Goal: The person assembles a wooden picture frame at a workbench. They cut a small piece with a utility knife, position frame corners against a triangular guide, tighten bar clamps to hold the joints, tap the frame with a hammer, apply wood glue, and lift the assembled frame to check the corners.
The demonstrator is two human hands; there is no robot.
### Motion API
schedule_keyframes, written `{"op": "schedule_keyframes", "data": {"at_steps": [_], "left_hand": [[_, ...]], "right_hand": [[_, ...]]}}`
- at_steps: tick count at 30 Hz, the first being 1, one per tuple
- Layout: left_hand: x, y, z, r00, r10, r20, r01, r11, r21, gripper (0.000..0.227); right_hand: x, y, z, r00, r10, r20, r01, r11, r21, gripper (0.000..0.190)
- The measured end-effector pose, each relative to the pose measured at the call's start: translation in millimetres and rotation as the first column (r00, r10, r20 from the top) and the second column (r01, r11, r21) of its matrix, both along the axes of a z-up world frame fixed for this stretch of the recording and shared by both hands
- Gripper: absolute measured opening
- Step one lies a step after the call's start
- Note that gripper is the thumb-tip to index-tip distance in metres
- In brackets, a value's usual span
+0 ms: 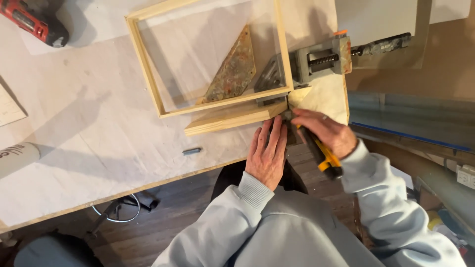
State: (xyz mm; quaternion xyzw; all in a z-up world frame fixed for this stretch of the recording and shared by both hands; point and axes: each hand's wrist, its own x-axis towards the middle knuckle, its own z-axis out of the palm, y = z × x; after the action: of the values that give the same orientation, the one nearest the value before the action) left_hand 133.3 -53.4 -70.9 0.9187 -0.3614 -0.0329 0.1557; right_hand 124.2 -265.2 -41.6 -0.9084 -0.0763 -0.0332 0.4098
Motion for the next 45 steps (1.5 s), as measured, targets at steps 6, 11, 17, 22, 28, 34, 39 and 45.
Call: {"op": "schedule_keyframes", "data": {"at_steps": [6,11,17,22,28,34,39,45], "left_hand": [[0,-1,2,1.0,0.012,0.022,-0.012,1.0,-0.011,0.053],[-3,0,8,1.0,0.027,-0.002,-0.027,0.999,-0.041,0.048],[-1,0,8,1.0,0.021,0.009,-0.02,1.0,-0.017,0.051],[2,-3,2,1.0,0.013,0.01,-0.013,1.0,-0.011,0.055],[7,-3,2,0.999,0.039,0.031,-0.036,0.994,-0.1,0.052],[7,-5,0,0.999,0.029,0.027,-0.025,0.992,-0.123,0.061],[5,-3,2,0.999,0.013,0.031,-0.01,0.995,-0.099,0.05],[3,-3,2,1.0,0.008,0.015,-0.007,0.999,-0.05,0.055]], "right_hand": [[-5,-3,1,1.0,-0.016,-0.016,0.016,1.0,-0.024,0.035],[-14,-10,-8,1.0,-0.011,-0.009,0.011,1.0,0.025,0.031],[-16,-23,-14,1.0,0.013,-0.026,-0.015,0.997,-0.078,0.036],[-11,-20,-9,0.996,0.021,-0.085,-0.017,0.999,0.048,0.038],[-6,-17,-16,1.0,0.026,0.001,-0.026,0.998,-0.051,0.03],[-3,-22,-22,0.991,0.047,0.125,-0.036,0.995,-0.093,0.028],[5,-1,-6,0.999,-0.053,0.01,0.051,0.992,0.117,0.027],[5,-25,-22,0.989,0.066,0.13,-0.038,0.977,-0.208,0.033]]}}
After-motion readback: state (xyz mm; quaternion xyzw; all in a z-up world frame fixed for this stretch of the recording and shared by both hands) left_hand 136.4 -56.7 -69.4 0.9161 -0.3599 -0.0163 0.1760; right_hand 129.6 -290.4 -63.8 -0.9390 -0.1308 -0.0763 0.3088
